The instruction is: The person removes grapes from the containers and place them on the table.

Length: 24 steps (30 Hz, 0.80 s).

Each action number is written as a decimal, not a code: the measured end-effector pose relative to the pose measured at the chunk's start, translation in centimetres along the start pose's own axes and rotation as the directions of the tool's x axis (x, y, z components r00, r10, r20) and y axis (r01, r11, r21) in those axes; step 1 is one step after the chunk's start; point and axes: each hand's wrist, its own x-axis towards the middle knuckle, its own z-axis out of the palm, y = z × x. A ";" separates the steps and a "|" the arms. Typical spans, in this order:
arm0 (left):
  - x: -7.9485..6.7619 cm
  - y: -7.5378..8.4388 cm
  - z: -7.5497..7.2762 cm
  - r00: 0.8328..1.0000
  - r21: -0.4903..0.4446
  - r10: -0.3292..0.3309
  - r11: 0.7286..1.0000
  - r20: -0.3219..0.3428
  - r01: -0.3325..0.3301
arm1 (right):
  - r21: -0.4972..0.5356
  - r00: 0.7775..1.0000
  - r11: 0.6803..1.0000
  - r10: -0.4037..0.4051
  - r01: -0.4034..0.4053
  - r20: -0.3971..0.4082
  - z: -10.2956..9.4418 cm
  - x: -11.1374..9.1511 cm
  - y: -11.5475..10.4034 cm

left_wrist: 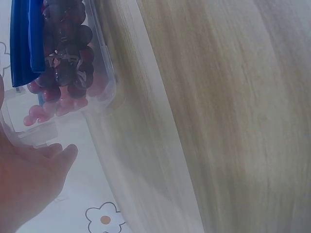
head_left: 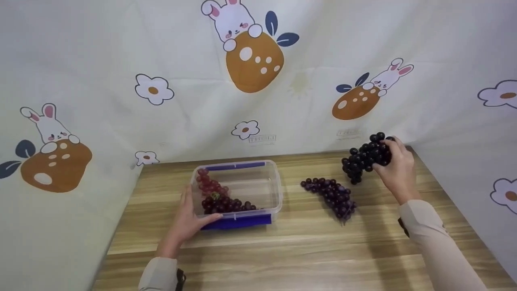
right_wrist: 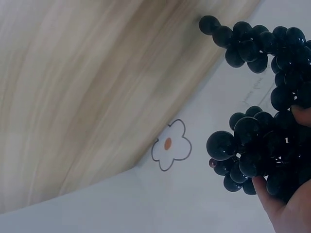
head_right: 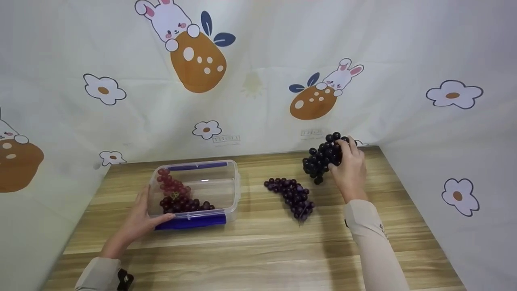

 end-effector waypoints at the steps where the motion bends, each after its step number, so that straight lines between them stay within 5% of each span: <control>1: 0.0 0.0 0.0 1.000 0.000 -0.001 1.000 0.001 0.001 | -0.003 1.000 1.000 0.005 -0.005 0.000 0.0 -0.1 0.2; 24: 0.1 -0.1 0.0 1.000 -0.010 0.024 1.000 -0.007 -0.025 | -0.012 0.988 0.990 0.142 -0.141 0.055 -1.6 -2.1 2.7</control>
